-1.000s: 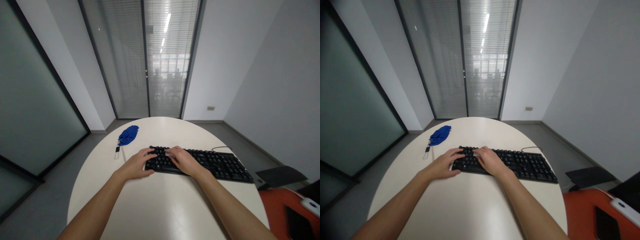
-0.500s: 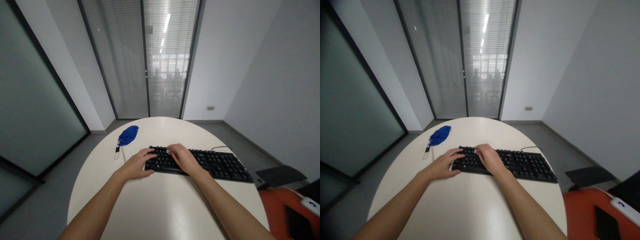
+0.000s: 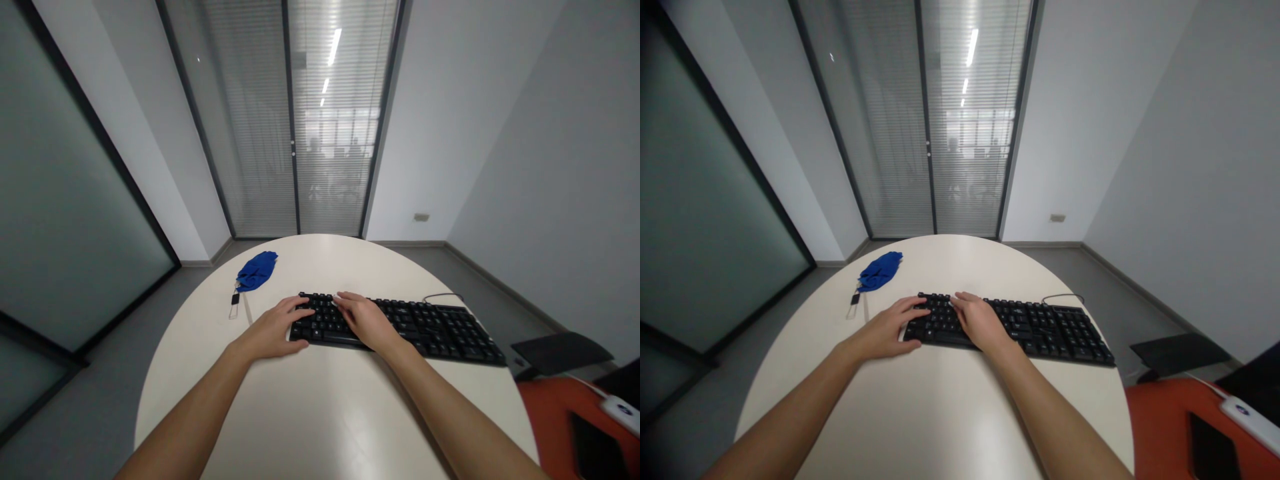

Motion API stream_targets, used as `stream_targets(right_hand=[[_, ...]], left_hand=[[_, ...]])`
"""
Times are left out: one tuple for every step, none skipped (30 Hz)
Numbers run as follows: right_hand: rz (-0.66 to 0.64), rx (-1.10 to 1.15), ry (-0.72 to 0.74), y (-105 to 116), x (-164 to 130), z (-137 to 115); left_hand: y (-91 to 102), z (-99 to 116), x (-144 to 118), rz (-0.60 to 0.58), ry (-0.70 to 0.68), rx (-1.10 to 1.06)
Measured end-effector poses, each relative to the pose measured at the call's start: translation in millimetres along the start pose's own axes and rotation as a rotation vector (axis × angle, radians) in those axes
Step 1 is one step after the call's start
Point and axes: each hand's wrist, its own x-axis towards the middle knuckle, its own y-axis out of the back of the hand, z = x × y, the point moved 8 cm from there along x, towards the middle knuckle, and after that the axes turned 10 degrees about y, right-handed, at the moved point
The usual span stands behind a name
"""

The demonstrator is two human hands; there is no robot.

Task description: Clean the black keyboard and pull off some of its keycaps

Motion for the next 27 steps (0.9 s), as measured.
stream_targets(right_hand=[[-0.002,0.011,0.017,0,0,-1],[0.001,0.021,0.032,0,1,-2],[0.007,0.026,0.042,1,1,-3],[0.012,0.028,0.046,1,2,-3],[0.015,0.029,0.046,2,2,-4],[0.014,0.029,0.043,3,2,-5],[0.012,0.030,0.039,3,3,-5],[0.009,0.032,0.033,4,3,-5],[0.006,0.034,0.029,5,3,-6],[0.004,0.036,0.028,6,3,-6],[0.000,0.037,0.029,7,3,-6],[-0.003,0.039,0.033,7,3,-6],[-0.006,0.042,0.040,8,3,-6],[-0.009,0.046,0.048,8,3,-6],[-0.012,0.053,0.057,8,2,-5],[-0.013,0.060,0.068,8,2,-5],[-0.011,0.067,0.079,8,2,-5],[-0.009,0.071,0.090,7,2,-5],[-0.006,0.072,0.099,7,2,-6],[-0.003,0.071,0.107,6,2,-6],[-0.001,0.068,0.111,5,2,-7],[0.001,0.065,0.114,4,2,-8],[-0.001,0.063,0.114,3,2,-9],[-0.004,0.063,0.114,2,3,-10],[-0.010,0.066,0.114,1,3,-12],[-0.017,0.070,0.117,0,3,-14],[-0.023,0.078,0.122,-1,4,-17]], left_hand=[[-0.3,0,0,-0.001,0.001,0.002],[-0.5,0,0,-0.001,0.001,0.001],[-0.6,0,0,0.000,0.002,0.000],[-0.8,-1,0,0.003,0.002,-0.002],[-0.9,-1,0,0.005,0.002,-0.002],[-0.9,-1,0,0.008,0.000,-0.001],[-0.8,-1,0,0.010,-0.002,-0.001],[-0.8,-1,0,0.010,-0.004,-0.002],[-0.6,-1,0,0.010,-0.006,-0.004],[-0.4,-1,0,0.009,-0.007,-0.006],[-0.1,-1,0,0.009,-0.007,-0.009],[0.0,-1,-1,0.008,-0.006,-0.010],[0.1,0,-1,0.008,-0.006,-0.008],[0.1,0,-1,0.010,-0.005,-0.002],[-0.2,0,-1,0.014,-0.003,0.007],[-0.9,1,0,0.017,0.001,0.021],[-1.9,2,0,0.022,0.005,0.035],[-3.3,3,1,0.026,0.011,0.048],[-4.7,4,2,0.034,0.022,0.060],[-6.4,5,3,0.042,0.038,0.070],[-7.9,6,5,0.053,0.056,0.080],[-9.5,6,6,0.064,0.076,0.091],[-11.0,6,7,0.075,0.094,0.101],[-12.4,6,8,0.084,0.110,0.109],[-13.6,6,9,0.092,0.121,0.114],[-14.7,6,9,0.096,0.130,0.117],[-15.5,6,9,0.100,0.137,0.119]])
